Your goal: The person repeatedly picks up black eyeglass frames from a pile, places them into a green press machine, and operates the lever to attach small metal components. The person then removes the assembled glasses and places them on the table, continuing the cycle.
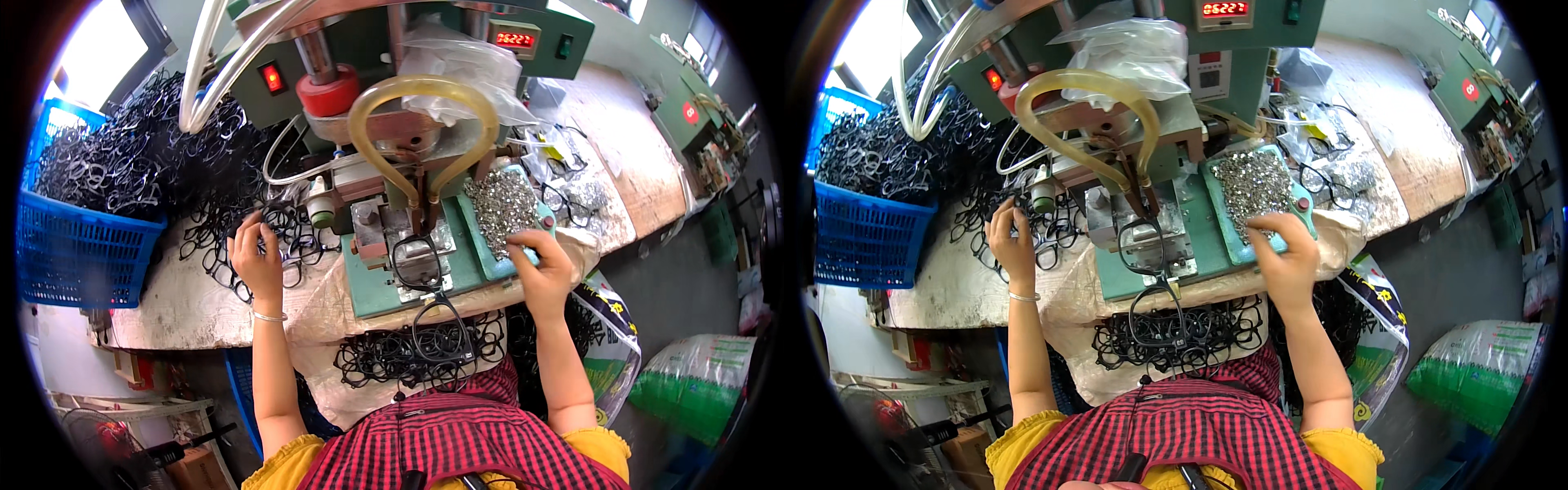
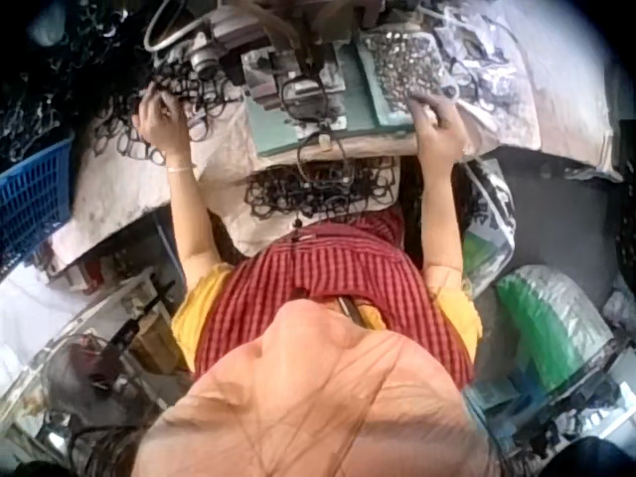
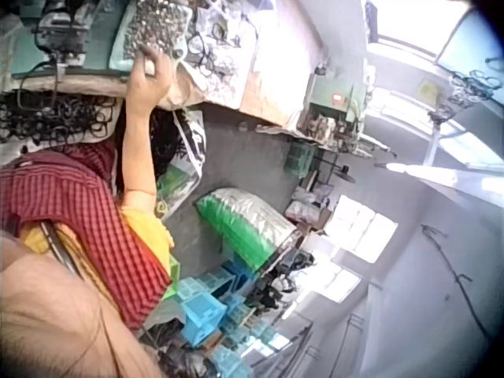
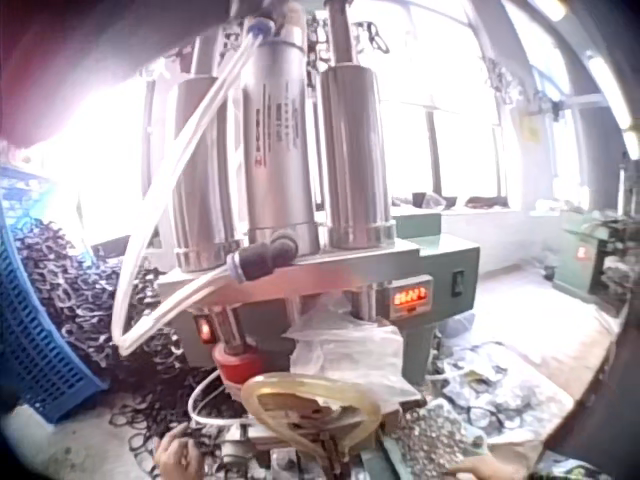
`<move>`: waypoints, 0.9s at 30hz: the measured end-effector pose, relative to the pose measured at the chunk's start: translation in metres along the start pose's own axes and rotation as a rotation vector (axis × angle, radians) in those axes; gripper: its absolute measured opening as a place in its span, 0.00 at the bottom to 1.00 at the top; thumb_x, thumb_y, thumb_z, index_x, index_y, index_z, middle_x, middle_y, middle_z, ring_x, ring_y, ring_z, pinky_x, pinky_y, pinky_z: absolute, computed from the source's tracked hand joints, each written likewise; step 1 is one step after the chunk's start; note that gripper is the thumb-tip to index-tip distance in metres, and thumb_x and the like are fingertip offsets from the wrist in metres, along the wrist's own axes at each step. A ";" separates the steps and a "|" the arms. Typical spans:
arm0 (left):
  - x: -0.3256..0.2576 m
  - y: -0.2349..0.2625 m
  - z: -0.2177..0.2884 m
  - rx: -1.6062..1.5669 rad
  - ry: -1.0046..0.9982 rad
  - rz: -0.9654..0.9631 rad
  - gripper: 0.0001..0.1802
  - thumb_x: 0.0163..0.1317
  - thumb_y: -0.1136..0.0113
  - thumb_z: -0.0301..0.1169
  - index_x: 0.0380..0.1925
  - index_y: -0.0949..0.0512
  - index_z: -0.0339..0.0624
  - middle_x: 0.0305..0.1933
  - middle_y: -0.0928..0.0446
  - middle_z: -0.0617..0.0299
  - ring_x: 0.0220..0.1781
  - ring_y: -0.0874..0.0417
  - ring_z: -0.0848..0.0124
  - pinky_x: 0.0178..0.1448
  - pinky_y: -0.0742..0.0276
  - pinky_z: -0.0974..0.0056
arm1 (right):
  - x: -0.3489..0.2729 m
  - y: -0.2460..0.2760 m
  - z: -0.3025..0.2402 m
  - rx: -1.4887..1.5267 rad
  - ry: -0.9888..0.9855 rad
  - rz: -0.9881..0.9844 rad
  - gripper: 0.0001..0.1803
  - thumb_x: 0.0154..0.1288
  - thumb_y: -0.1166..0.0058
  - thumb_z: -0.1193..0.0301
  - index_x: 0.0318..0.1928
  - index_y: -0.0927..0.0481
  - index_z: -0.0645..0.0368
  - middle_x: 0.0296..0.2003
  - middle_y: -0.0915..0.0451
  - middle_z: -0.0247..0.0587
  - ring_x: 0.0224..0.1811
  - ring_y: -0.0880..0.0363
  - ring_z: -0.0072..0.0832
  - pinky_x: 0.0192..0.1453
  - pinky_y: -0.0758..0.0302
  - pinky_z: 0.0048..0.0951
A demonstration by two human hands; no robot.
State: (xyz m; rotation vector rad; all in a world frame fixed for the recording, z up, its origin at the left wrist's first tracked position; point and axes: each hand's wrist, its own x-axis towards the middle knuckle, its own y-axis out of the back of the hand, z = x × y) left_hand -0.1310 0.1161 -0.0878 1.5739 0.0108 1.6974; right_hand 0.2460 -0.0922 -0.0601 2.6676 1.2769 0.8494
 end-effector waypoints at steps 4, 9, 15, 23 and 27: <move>-0.010 -0.017 -0.002 -0.581 0.532 -0.057 0.11 0.73 0.46 0.30 0.33 0.21 0.37 0.28 0.23 0.66 0.26 0.28 0.78 0.31 0.32 0.70 | 0.038 -0.041 -0.049 0.104 0.249 -0.137 0.08 0.56 0.36 0.81 0.38 0.14 0.63 0.37 0.13 0.41 0.42 0.14 0.33 0.52 0.22 0.31; -0.035 -0.004 0.035 -1.038 0.953 -0.079 0.08 0.75 0.43 0.35 0.39 0.22 0.44 0.34 0.23 0.68 0.25 0.33 0.82 0.27 0.36 0.75 | 0.031 -0.081 -0.051 0.384 -0.007 -0.042 0.20 0.59 0.37 0.80 0.53 0.21 0.65 0.38 0.13 0.41 0.43 0.14 0.26 0.54 0.22 0.28; 0.044 0.078 0.141 -1.505 0.170 0.042 0.09 0.75 0.50 0.26 0.49 0.23 0.36 0.50 0.25 0.54 0.39 0.25 0.67 0.39 0.21 0.65 | 0.030 -0.082 -0.061 0.613 -0.100 -0.156 0.27 0.62 0.37 0.79 0.61 0.27 0.67 0.39 0.13 0.37 0.50 0.17 0.21 0.62 0.28 0.25; 0.060 0.074 0.170 -1.206 -0.073 0.063 0.08 0.66 0.44 0.16 0.44 0.22 0.32 0.42 0.15 0.46 0.43 0.14 0.59 0.52 0.19 0.61 | 0.014 -0.065 -0.094 0.680 -0.175 -0.222 0.30 0.63 0.39 0.78 0.65 0.31 0.67 0.46 0.15 0.42 0.56 0.19 0.25 0.65 0.30 0.26; 0.024 0.076 0.173 -0.918 -0.342 -0.239 0.12 0.52 0.28 0.23 0.38 0.14 0.43 0.40 0.11 0.56 0.42 0.11 0.62 0.56 0.18 0.55 | 0.038 -0.042 -0.039 -0.117 0.326 -0.185 0.18 0.59 0.37 0.74 0.51 0.16 0.58 0.57 0.19 0.50 0.62 0.21 0.44 0.68 0.27 0.41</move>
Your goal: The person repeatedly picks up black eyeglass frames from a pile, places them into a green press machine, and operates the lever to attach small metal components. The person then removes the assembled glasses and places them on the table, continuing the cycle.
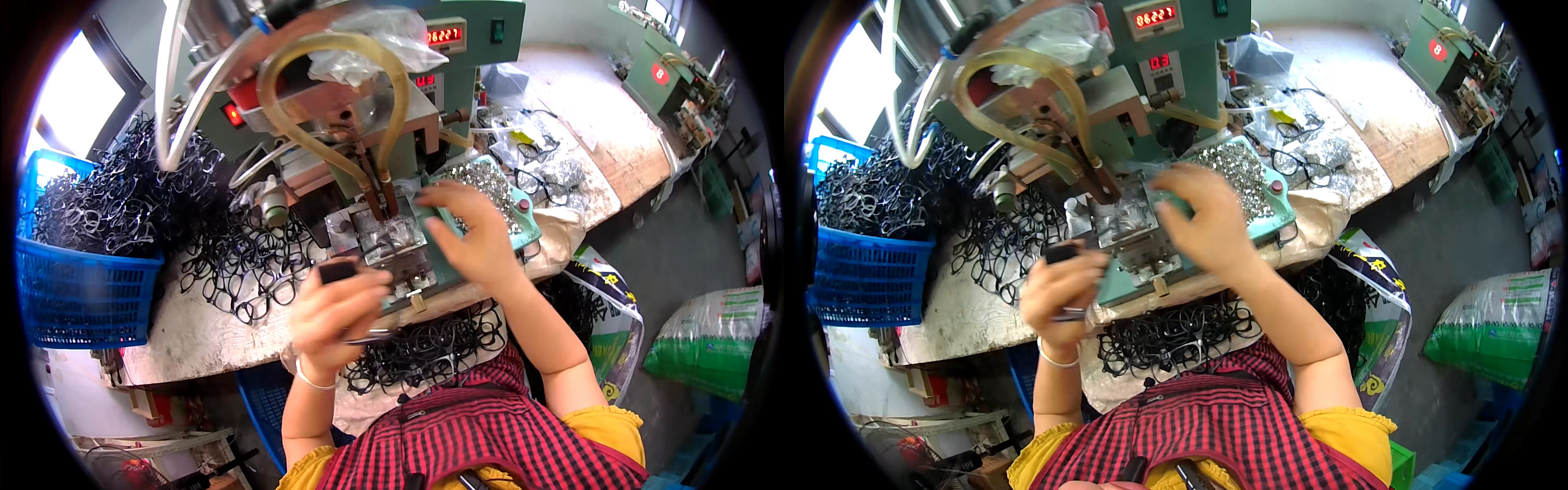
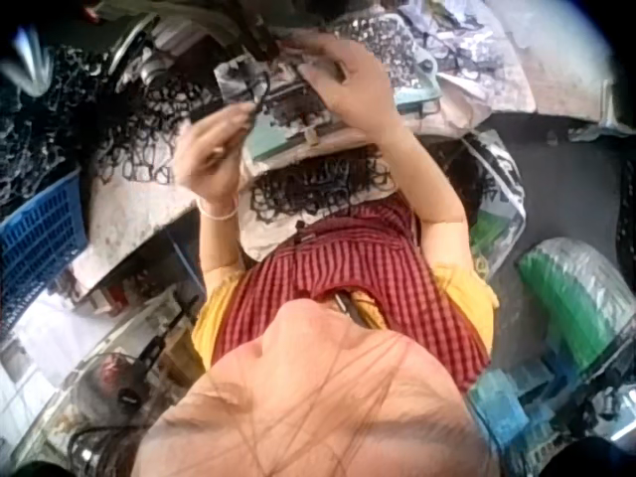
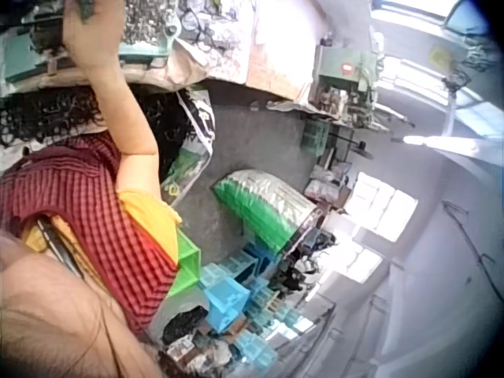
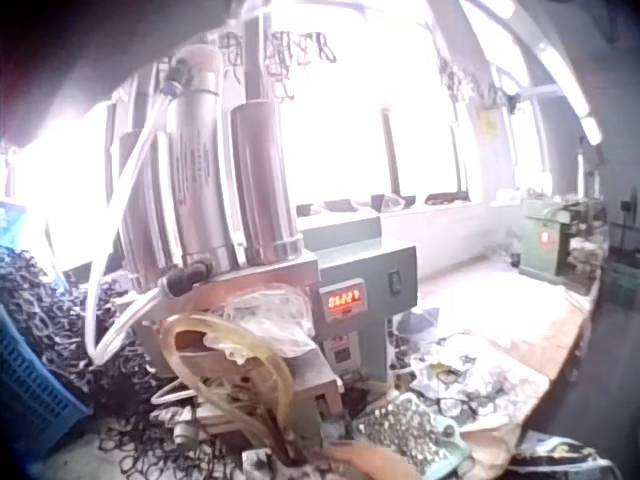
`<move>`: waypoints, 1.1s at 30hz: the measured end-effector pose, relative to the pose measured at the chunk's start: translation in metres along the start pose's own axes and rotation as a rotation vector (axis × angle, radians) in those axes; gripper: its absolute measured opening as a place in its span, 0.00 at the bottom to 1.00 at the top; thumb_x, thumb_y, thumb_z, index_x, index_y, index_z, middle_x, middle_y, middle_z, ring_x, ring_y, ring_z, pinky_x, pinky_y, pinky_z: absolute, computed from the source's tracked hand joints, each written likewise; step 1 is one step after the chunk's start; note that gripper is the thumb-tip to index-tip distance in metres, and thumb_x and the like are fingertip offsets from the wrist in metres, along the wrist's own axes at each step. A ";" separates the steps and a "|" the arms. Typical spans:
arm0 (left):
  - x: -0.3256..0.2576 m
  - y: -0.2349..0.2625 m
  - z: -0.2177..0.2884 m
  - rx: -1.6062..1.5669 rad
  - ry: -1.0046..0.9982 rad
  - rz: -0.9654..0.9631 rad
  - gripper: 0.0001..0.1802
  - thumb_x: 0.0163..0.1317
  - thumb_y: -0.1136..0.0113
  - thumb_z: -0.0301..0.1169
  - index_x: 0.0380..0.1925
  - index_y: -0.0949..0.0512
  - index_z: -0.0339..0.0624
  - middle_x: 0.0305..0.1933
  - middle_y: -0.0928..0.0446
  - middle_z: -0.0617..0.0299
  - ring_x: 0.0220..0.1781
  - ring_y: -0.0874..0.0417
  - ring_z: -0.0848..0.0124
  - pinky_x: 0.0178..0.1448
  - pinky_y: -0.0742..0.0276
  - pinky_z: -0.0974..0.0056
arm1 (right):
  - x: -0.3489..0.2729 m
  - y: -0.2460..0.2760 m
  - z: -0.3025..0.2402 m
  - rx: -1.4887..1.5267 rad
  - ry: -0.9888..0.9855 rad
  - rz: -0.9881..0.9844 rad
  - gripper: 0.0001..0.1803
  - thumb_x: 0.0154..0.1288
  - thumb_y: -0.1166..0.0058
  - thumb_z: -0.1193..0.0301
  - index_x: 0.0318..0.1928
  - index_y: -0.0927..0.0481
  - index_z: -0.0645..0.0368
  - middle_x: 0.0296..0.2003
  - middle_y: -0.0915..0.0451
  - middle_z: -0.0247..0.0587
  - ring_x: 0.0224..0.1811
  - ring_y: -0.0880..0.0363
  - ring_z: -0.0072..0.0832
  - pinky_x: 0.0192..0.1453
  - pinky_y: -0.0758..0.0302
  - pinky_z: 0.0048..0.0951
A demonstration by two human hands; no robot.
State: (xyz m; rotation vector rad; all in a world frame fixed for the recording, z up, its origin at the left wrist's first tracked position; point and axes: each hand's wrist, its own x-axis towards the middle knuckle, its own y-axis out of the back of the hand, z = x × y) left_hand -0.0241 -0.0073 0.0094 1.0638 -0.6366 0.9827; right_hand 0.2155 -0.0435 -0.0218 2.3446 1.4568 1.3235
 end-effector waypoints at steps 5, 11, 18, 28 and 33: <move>0.006 -0.018 0.004 0.070 -0.061 -0.196 0.13 0.51 0.27 0.23 0.38 0.12 0.47 0.45 0.12 0.62 0.45 0.14 0.59 0.63 0.21 0.47 | -0.031 0.009 0.089 -0.592 -0.187 0.068 0.09 0.55 0.33 0.71 0.39 0.13 0.55 0.56 0.18 0.49 0.68 0.29 0.50 0.69 0.29 0.48; 0.000 -0.013 0.004 0.099 -0.033 -0.195 0.15 0.50 0.27 0.23 0.39 0.12 0.47 0.46 0.12 0.63 0.46 0.15 0.58 0.63 0.22 0.49 | -0.021 0.015 0.082 -0.327 -0.144 0.289 0.06 0.55 0.34 0.72 0.34 0.15 0.59 0.47 0.15 0.45 0.55 0.21 0.46 0.63 0.28 0.44; -0.005 -0.016 0.006 0.094 -0.024 -0.145 0.13 0.51 0.27 0.22 0.39 0.13 0.46 0.46 0.13 0.64 0.42 0.16 0.61 0.59 0.21 0.55 | -0.040 0.006 0.100 -0.344 -0.163 0.334 0.06 0.59 0.40 0.73 0.36 0.17 0.60 0.40 0.16 0.43 0.46 0.19 0.43 0.55 0.24 0.40; -0.056 -0.008 0.022 0.355 0.108 0.111 0.21 0.53 0.29 0.22 0.49 0.17 0.40 0.57 0.16 0.55 0.62 0.17 0.57 0.71 0.29 0.53 | -0.048 0.005 0.097 -0.334 -0.179 0.388 0.07 0.61 0.37 0.75 0.41 0.15 0.58 0.35 0.14 0.41 0.40 0.16 0.38 0.49 0.22 0.38; -0.097 0.091 -0.031 0.723 0.606 0.188 0.15 0.55 0.29 0.26 0.44 0.16 0.45 0.57 0.18 0.53 0.59 0.19 0.55 0.66 0.30 0.53 | -0.047 0.004 0.094 -0.318 -0.152 0.337 0.08 0.59 0.37 0.77 0.40 0.15 0.60 0.36 0.15 0.44 0.40 0.17 0.40 0.49 0.22 0.38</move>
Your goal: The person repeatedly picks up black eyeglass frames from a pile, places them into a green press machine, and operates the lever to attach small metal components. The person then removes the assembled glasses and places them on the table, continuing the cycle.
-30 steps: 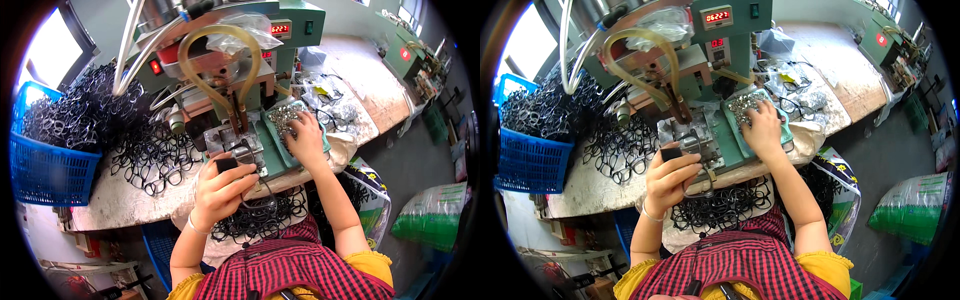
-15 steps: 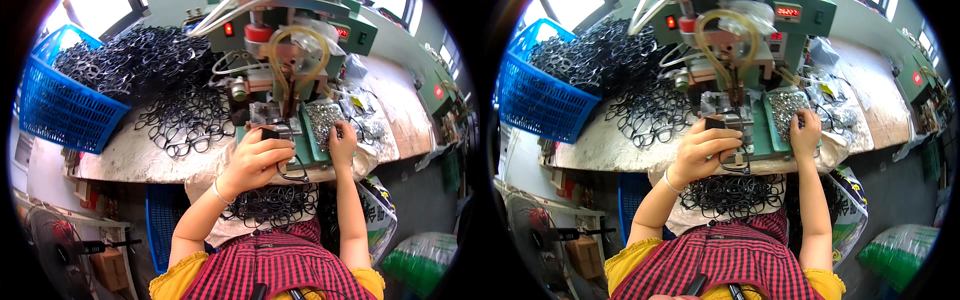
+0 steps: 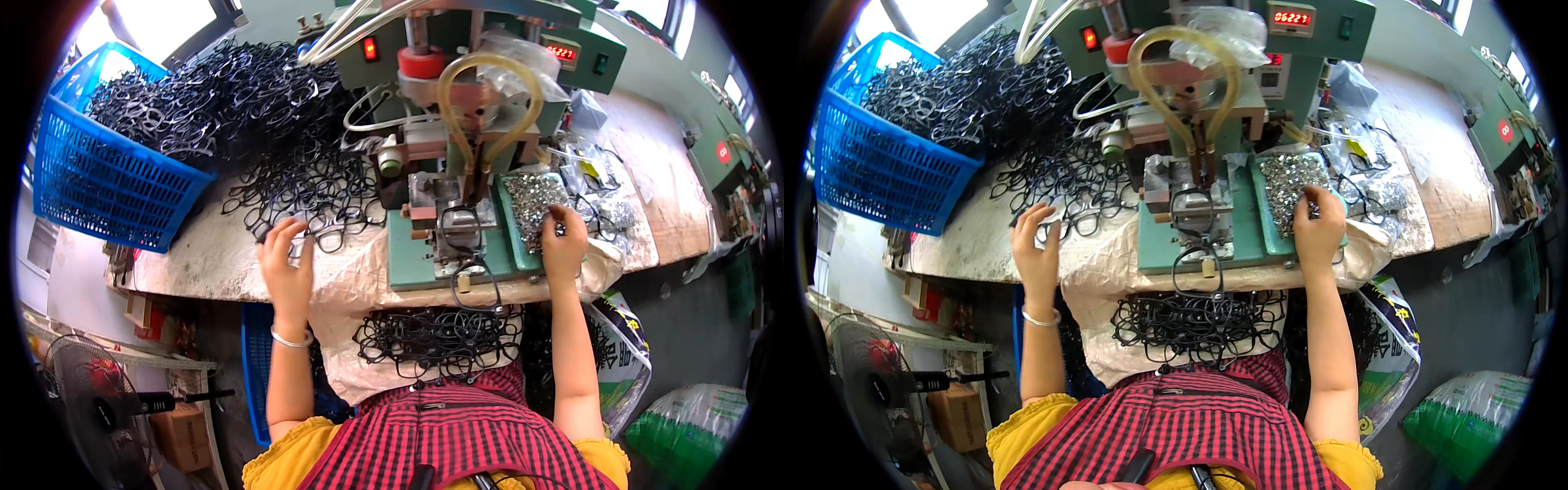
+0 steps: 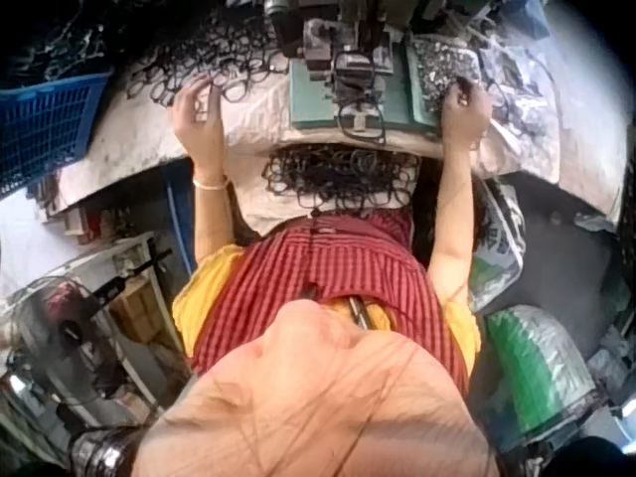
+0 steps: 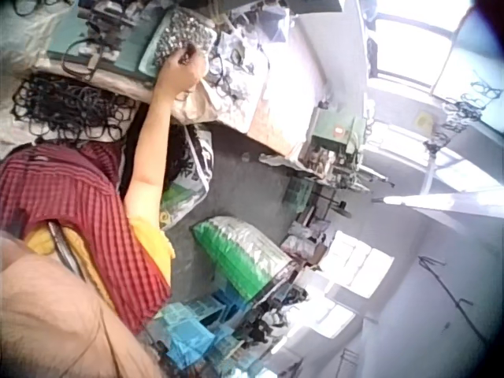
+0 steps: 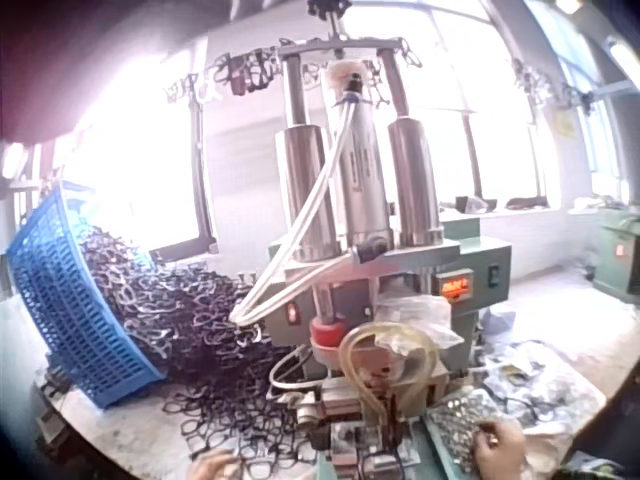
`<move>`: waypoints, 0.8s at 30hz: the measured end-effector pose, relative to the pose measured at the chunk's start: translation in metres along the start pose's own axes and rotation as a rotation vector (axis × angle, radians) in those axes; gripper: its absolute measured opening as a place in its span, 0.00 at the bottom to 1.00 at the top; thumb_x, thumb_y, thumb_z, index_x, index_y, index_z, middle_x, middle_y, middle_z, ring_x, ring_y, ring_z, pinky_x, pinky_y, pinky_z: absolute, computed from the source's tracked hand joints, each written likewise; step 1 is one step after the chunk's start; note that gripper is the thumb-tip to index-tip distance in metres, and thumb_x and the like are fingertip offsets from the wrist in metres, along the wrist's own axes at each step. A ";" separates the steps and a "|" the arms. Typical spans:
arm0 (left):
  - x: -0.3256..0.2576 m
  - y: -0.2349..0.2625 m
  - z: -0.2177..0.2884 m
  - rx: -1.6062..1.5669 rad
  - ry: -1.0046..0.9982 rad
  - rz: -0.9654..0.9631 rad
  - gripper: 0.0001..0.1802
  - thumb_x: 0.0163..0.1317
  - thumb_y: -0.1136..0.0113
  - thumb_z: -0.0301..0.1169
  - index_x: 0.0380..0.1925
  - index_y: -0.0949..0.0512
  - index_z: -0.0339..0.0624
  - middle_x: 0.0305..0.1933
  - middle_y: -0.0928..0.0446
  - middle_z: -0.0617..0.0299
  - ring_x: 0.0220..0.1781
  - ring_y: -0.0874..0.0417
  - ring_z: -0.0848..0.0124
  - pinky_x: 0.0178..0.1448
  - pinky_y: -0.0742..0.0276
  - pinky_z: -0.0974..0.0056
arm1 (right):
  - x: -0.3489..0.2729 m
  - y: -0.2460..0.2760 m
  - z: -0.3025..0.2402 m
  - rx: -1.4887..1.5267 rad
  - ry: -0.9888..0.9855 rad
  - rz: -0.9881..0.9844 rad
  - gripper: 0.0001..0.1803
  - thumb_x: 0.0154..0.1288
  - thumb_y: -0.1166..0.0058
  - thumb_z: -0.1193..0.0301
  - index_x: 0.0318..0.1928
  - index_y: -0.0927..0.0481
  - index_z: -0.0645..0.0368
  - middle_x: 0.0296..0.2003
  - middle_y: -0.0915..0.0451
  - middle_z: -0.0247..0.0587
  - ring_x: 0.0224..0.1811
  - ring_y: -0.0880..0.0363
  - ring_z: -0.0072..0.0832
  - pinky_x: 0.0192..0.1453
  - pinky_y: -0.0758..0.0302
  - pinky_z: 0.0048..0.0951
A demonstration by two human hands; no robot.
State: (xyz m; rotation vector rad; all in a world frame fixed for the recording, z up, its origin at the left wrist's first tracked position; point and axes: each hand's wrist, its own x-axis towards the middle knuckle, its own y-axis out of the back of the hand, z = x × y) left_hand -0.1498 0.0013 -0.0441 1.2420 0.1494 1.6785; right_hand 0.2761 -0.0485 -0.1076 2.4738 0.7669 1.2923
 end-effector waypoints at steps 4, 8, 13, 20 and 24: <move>-0.011 -0.030 -0.083 0.356 0.069 -0.296 0.16 0.53 0.29 0.29 0.44 0.13 0.55 0.68 0.26 0.46 0.64 0.27 0.45 0.72 0.37 0.46 | 0.000 -0.001 0.000 0.010 0.023 0.028 0.06 0.59 0.38 0.78 0.38 0.15 0.60 0.36 0.14 0.43 0.41 0.16 0.41 0.51 0.22 0.38; -0.031 -0.075 -0.122 0.196 0.149 -0.247 0.12 0.52 0.29 0.30 0.38 0.15 0.54 0.59 0.21 0.50 0.60 0.24 0.49 0.67 0.34 0.47 | 0.005 -0.002 -0.005 0.027 0.030 0.047 0.05 0.59 0.38 0.78 0.37 0.15 0.61 0.36 0.14 0.43 0.42 0.17 0.42 0.50 0.23 0.39; -0.003 -0.062 -0.105 0.259 -0.019 -0.417 0.07 0.62 0.37 0.27 0.40 0.19 0.49 0.39 0.17 0.57 0.47 0.21 0.53 0.65 0.35 0.44 | 0.003 0.010 -0.005 0.015 0.012 -0.004 0.05 0.58 0.37 0.79 0.36 0.15 0.61 0.36 0.14 0.43 0.42 0.17 0.43 0.50 0.24 0.40; -0.016 -0.037 -0.062 -0.198 0.096 0.054 0.04 0.75 0.46 0.26 0.43 0.24 0.36 0.34 0.22 0.60 0.29 0.26 0.73 0.34 0.29 0.67 | -0.015 0.039 -0.044 0.388 -0.226 -0.138 0.06 0.59 0.35 0.79 0.39 0.13 0.63 0.37 0.14 0.38 0.43 0.16 0.30 0.51 0.23 0.30; 0.004 -0.066 -0.034 -0.651 0.269 0.082 0.04 0.77 0.45 0.27 0.41 0.28 0.39 0.33 0.27 0.68 0.29 0.30 0.82 0.32 0.31 0.74 | 0.026 0.031 -0.100 0.511 -0.039 -0.303 0.08 0.56 0.35 0.81 0.38 0.13 0.63 0.37 0.14 0.41 0.43 0.15 0.31 0.51 0.23 0.29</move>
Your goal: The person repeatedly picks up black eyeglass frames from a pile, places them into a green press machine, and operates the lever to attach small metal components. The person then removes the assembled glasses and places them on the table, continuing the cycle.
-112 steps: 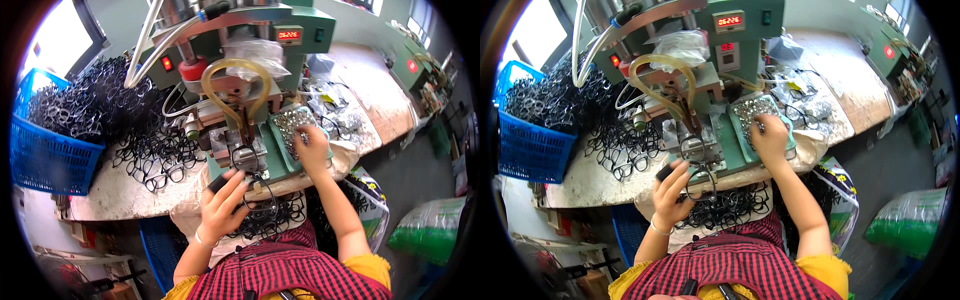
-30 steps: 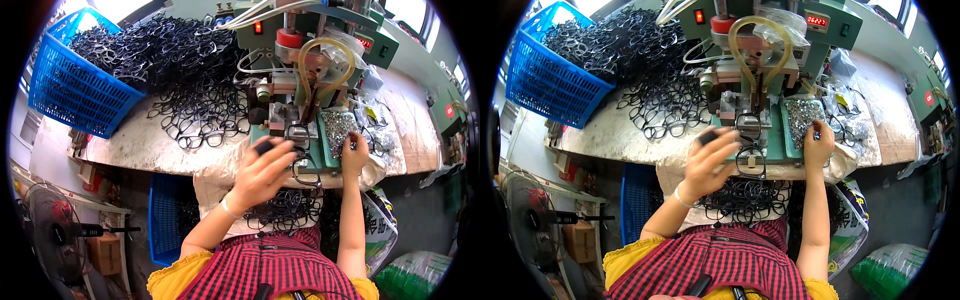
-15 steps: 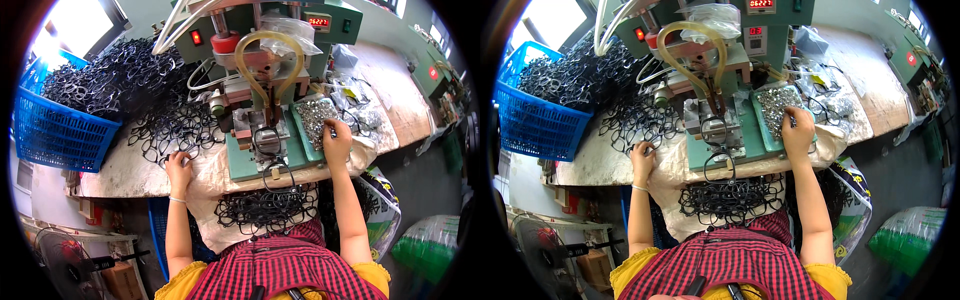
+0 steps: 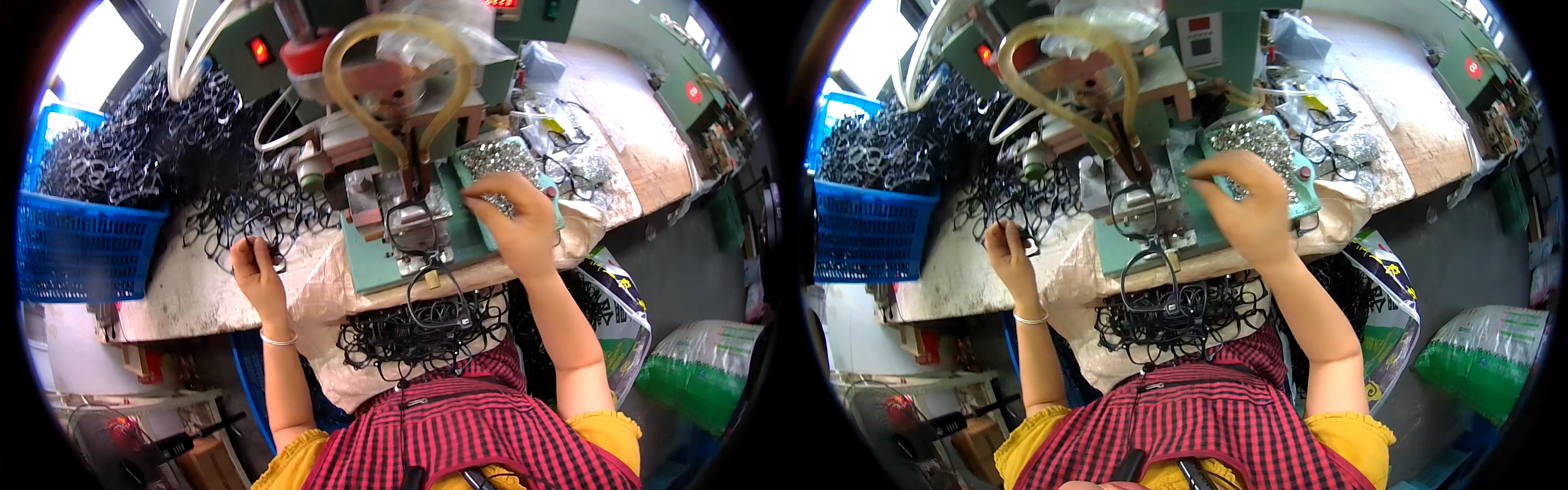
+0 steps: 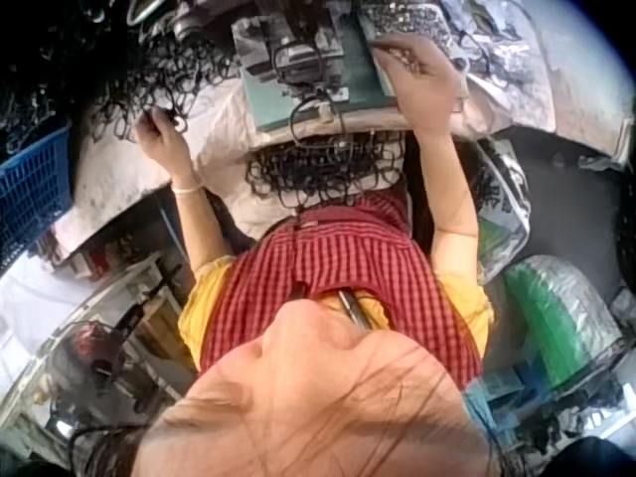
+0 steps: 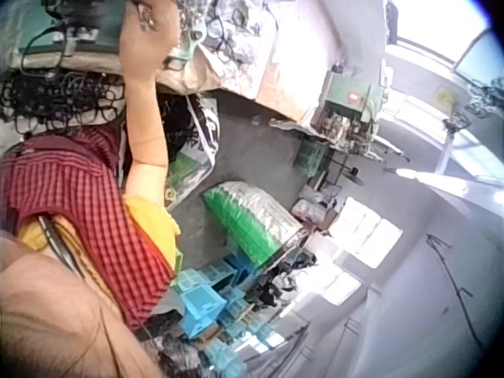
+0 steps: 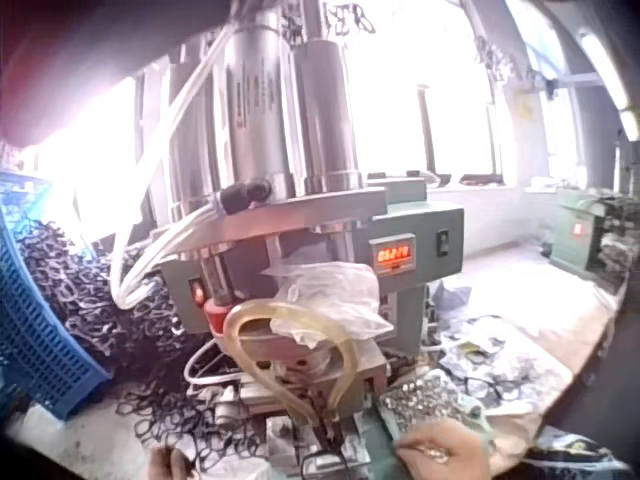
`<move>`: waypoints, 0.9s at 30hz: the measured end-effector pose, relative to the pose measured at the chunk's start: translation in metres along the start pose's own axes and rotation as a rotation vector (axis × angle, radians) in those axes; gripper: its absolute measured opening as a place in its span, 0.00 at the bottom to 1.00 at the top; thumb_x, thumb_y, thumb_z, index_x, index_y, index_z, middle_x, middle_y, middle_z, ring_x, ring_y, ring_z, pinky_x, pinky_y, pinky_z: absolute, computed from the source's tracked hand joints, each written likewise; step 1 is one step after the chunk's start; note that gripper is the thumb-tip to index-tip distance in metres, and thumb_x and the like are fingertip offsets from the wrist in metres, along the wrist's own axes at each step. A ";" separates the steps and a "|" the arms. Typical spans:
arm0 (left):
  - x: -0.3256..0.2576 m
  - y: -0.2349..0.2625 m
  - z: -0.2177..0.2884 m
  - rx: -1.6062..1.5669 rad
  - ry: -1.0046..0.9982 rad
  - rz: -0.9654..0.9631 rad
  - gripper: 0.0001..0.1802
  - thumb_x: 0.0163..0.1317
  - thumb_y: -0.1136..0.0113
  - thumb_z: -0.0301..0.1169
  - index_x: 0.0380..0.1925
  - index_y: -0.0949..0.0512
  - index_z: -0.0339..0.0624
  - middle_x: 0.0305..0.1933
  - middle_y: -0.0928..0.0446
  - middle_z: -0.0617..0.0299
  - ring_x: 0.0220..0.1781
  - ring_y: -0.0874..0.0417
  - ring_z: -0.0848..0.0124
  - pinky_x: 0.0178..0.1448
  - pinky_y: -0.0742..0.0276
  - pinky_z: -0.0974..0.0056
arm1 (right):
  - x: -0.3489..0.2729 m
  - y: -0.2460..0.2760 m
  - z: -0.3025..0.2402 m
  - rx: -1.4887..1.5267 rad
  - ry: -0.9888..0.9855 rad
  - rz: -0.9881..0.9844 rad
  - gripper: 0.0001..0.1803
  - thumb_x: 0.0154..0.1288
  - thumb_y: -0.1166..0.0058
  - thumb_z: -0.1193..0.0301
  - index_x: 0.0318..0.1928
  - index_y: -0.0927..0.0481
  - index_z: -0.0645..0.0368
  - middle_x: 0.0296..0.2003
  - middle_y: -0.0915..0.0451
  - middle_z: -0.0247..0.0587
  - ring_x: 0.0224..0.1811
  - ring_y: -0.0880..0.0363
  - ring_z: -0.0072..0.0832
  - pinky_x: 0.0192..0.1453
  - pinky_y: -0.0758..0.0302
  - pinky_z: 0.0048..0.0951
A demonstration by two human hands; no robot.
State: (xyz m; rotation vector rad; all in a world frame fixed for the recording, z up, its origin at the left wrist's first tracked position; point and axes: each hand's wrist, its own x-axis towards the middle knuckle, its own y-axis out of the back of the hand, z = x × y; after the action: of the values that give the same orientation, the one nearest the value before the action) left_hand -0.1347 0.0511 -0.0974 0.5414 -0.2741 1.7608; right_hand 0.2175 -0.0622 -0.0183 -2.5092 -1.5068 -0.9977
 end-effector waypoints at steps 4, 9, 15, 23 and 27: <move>-0.002 -0.037 0.009 -0.320 0.129 -0.010 0.04 0.76 0.44 0.27 0.45 0.26 0.39 0.37 0.22 0.63 0.34 0.19 0.74 0.39 0.21 0.71 | 0.027 -0.040 0.001 0.212 -0.148 0.002 0.20 0.56 0.35 0.78 0.51 0.20 0.64 0.36 0.13 0.40 0.42 0.15 0.27 0.52 0.24 0.29; -0.023 -0.033 -0.020 -0.549 0.395 0.021 0.07 0.76 0.44 0.29 0.46 0.22 0.37 0.45 0.17 0.53 0.41 0.13 0.65 0.46 0.14 0.63 | 0.013 -0.048 0.000 0.348 -0.269 0.062 0.27 0.58 0.36 0.77 0.59 0.26 0.64 0.34 0.13 0.36 0.43 0.17 0.20 0.56 0.27 0.25; 0.010 -0.069 0.113 -0.677 -0.282 -0.171 0.10 0.77 0.46 0.31 0.48 0.23 0.34 0.46 0.16 0.47 0.43 0.14 0.62 0.44 0.16 0.60 | 0.016 -0.054 -0.011 0.515 -0.209 0.035 0.32 0.58 0.34 0.78 0.63 0.29 0.68 0.35 0.14 0.36 0.48 0.19 0.21 0.61 0.29 0.26; 0.021 -0.089 0.149 -0.337 -0.544 -0.245 0.08 0.75 0.51 0.23 0.48 0.25 0.31 0.43 0.15 0.42 0.38 0.12 0.58 0.40 0.12 0.61 | 0.006 -0.041 -0.047 0.527 -0.294 -0.069 0.37 0.60 0.37 0.78 0.69 0.36 0.66 0.46 0.15 0.42 0.58 0.21 0.28 0.67 0.31 0.30; -0.012 -0.088 0.145 -0.090 -0.747 -0.564 0.03 0.64 0.37 0.22 0.36 0.15 0.41 0.42 0.12 0.51 0.40 0.10 0.61 0.52 0.17 0.53 | 0.009 -0.009 -0.007 -0.031 0.043 -0.142 0.24 0.59 0.35 0.73 0.57 0.20 0.61 0.54 0.17 0.52 0.63 0.22 0.44 0.70 0.31 0.39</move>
State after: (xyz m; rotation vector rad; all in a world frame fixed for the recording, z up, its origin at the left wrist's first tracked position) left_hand -0.0172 -0.0027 0.0134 1.0825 -0.6437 0.9447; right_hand 0.2093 -0.0530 -0.0103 -2.4134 -1.6894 -1.0945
